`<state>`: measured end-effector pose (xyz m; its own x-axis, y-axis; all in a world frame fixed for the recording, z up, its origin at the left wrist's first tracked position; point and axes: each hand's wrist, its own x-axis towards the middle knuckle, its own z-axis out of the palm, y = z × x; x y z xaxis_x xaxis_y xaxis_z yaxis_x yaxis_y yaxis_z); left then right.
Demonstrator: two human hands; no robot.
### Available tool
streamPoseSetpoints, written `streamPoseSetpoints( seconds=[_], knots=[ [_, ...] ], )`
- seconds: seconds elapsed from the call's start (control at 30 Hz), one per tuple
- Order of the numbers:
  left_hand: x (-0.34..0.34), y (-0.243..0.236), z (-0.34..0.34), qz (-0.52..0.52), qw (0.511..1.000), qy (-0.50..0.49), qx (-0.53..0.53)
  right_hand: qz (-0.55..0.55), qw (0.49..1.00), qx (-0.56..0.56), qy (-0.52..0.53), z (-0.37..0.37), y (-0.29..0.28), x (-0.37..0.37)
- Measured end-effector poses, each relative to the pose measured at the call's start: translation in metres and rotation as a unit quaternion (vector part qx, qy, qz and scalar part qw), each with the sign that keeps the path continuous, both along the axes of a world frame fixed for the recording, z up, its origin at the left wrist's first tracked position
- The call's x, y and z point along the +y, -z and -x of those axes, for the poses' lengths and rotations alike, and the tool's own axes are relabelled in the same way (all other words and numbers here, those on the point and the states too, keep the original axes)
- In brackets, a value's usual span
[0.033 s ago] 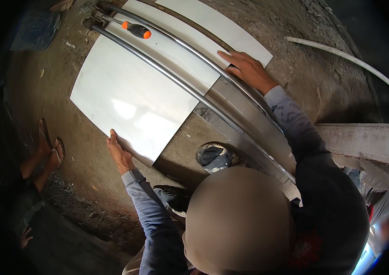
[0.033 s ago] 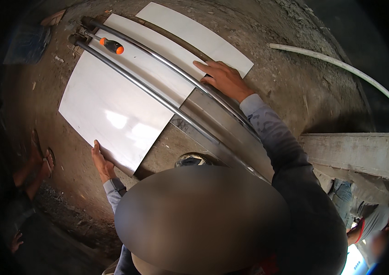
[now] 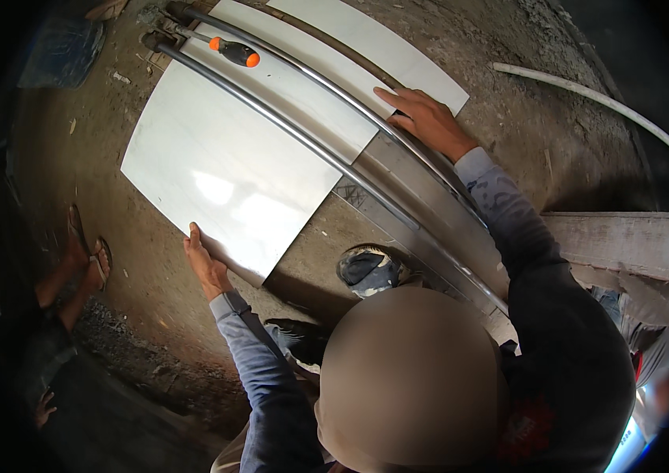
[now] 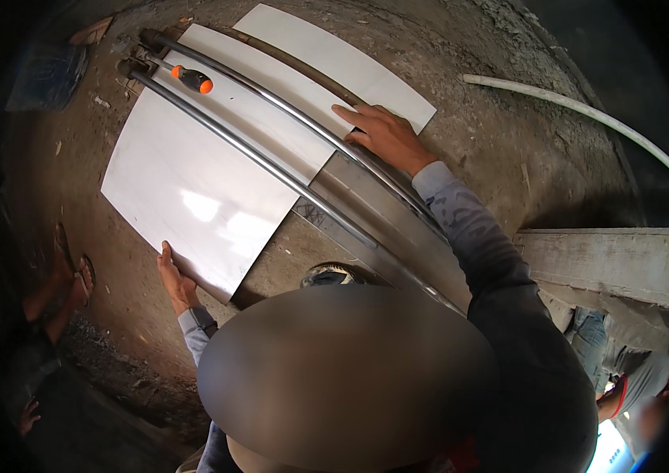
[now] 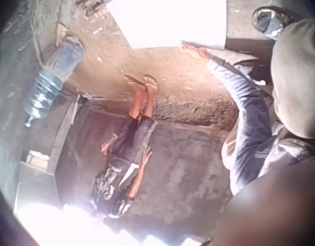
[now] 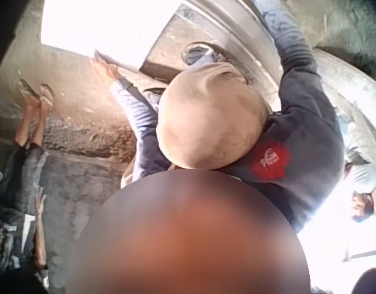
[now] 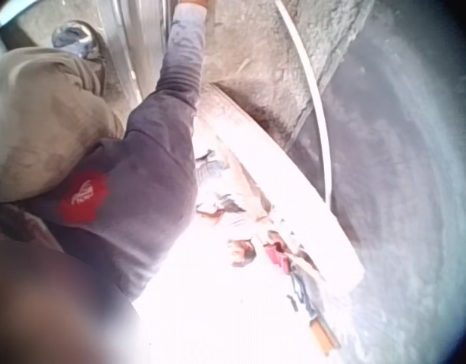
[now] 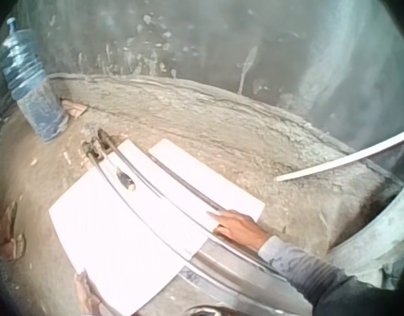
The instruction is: The person measures a white ceramic tile with a tape measure, then carries it to a manual tile cutter. They align the tile and use the cutter to score and snap it into two pieces.
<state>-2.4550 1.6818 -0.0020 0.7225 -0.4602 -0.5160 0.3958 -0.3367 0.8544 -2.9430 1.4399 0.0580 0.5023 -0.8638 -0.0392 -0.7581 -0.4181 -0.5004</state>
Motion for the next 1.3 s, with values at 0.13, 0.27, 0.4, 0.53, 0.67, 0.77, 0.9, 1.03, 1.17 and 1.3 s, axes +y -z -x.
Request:
streamPoseSetpoints(
  seconds=[0.13,0.27,0.4,0.53,0.67,0.77,0.9,1.03,1.17,1.3],
  knots=[
    [-0.001,0.007,-0.001,0.029,0.999,-0.020,-0.010,-0.057,0.996,0.062,-0.018,-0.009,-0.023,-0.007],
    [-0.009,0.008,0.001,0.012,0.997,-0.059,-0.041,0.048,0.998,0.012,-0.029,-0.060,-0.068,-0.032],
    [-0.015,-0.004,0.009,0.013,0.997,-0.065,-0.033,0.098,0.975,-0.198,-0.033,-0.145,-0.114,-0.053],
    [-0.016,-0.016,0.015,-0.013,0.997,-0.070,-0.036,0.024,0.998,-0.056,0.008,-0.239,-0.136,-0.081],
    [-0.016,-0.015,0.013,0.004,0.997,-0.075,-0.019,-0.055,0.997,0.040,-0.026,-0.268,-0.131,-0.102],
    [-0.014,-0.007,0.009,0.014,0.997,-0.073,-0.010,-0.055,0.998,0.019,-0.006,-0.270,-0.113,-0.102],
    [-0.013,-0.002,0.006,0.032,0.997,-0.064,-0.012,-0.050,0.998,-0.014,0.025,-0.272,-0.098,-0.100],
    [-0.013,-0.002,0.007,0.019,0.998,-0.062,-0.021,-0.048,0.999,-0.012,0.009,-0.270,-0.100,-0.100],
    [-0.013,-0.003,0.008,-0.002,0.998,-0.069,-0.014,-0.062,0.998,-0.019,0.013,-0.264,-0.106,-0.096],
    [-0.013,-0.003,0.007,0.017,0.998,-0.052,-0.026,-0.064,0.998,-0.023,0.007,-0.260,-0.107,-0.091]
  ],
)
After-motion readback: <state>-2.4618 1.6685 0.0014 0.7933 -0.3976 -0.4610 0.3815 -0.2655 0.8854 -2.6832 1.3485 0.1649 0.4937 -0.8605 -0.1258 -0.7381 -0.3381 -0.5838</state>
